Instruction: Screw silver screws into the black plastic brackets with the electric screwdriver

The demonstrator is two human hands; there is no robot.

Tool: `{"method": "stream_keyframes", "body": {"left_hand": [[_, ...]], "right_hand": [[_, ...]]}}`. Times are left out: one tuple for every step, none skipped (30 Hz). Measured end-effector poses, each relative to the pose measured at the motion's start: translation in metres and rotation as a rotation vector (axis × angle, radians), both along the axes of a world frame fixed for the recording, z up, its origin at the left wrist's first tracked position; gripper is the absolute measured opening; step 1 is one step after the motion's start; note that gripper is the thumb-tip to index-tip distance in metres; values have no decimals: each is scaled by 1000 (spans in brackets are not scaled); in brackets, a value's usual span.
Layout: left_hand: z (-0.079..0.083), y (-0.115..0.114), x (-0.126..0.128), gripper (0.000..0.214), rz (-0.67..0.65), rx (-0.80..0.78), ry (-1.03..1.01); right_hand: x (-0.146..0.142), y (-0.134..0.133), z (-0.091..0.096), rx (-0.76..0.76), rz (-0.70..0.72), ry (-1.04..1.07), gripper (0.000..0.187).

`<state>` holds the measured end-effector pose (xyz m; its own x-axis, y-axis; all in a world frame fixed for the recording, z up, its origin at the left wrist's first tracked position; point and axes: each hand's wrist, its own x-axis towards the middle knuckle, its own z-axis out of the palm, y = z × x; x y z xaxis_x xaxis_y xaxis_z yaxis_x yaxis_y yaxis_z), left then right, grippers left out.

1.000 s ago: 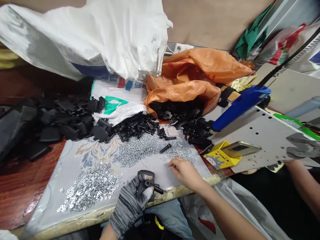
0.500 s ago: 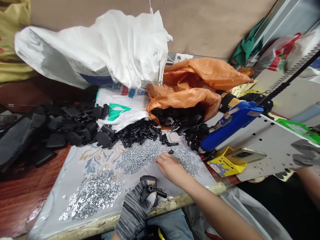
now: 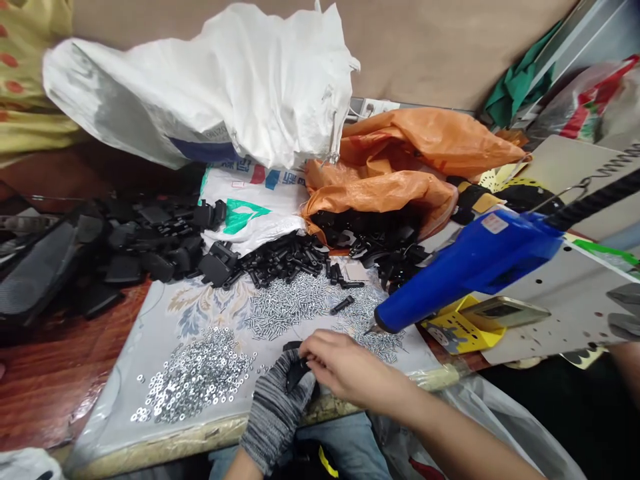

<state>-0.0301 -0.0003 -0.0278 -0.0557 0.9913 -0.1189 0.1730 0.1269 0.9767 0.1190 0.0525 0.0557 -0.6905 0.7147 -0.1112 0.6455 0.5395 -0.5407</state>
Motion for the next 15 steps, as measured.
{"method": "stream_keyframes", "body": {"left_hand": [[-1,1,0,31,25,-17,9],[-3,1,0,31,46,-31,8],[-3,1,0,31,61,-39,-6],[-3,0,0,31,67,-42,-30],[-2,0,-1,31,62,-42,-61],[0,-2,-1,32,48,-41,-93],[2,-3,-1,32,31,-38,-117],[4,-4,0,33,18,-33,-129],[6,-4,0,33,14,-28,-131],[7,-5,2,33,18,-22,-133],[7,-5,3,33,22,-16,-134],[7,-5,5,33,28,-11,-134],[6,-4,7,33,32,-8,-133],[5,-4,8,33,33,-5,-131],[4,-3,9,34,33,-3,-131]], "right_hand": [[-3,-7,2,34,11,-23,29],[-5,-14,4,78,32,-36,37],[-4,-19,5,137,60,-10,44],[0,-23,7,225,71,67,49],[7,-26,10,344,21,191,52],[17,-25,14,483,-95,343,51],[30,-23,18,619,-256,492,49],[43,-17,22,735,-435,607,46],[57,-9,27,810,-614,695,42],[70,2,30,818,-744,754,38],[80,13,32,778,-841,813,35],[88,25,33,695,-920,890,36],[93,37,32,589,-980,961,43],[94,46,29,485,-1022,1025,51],[92,52,26,393,-1035,1067,59]]}}
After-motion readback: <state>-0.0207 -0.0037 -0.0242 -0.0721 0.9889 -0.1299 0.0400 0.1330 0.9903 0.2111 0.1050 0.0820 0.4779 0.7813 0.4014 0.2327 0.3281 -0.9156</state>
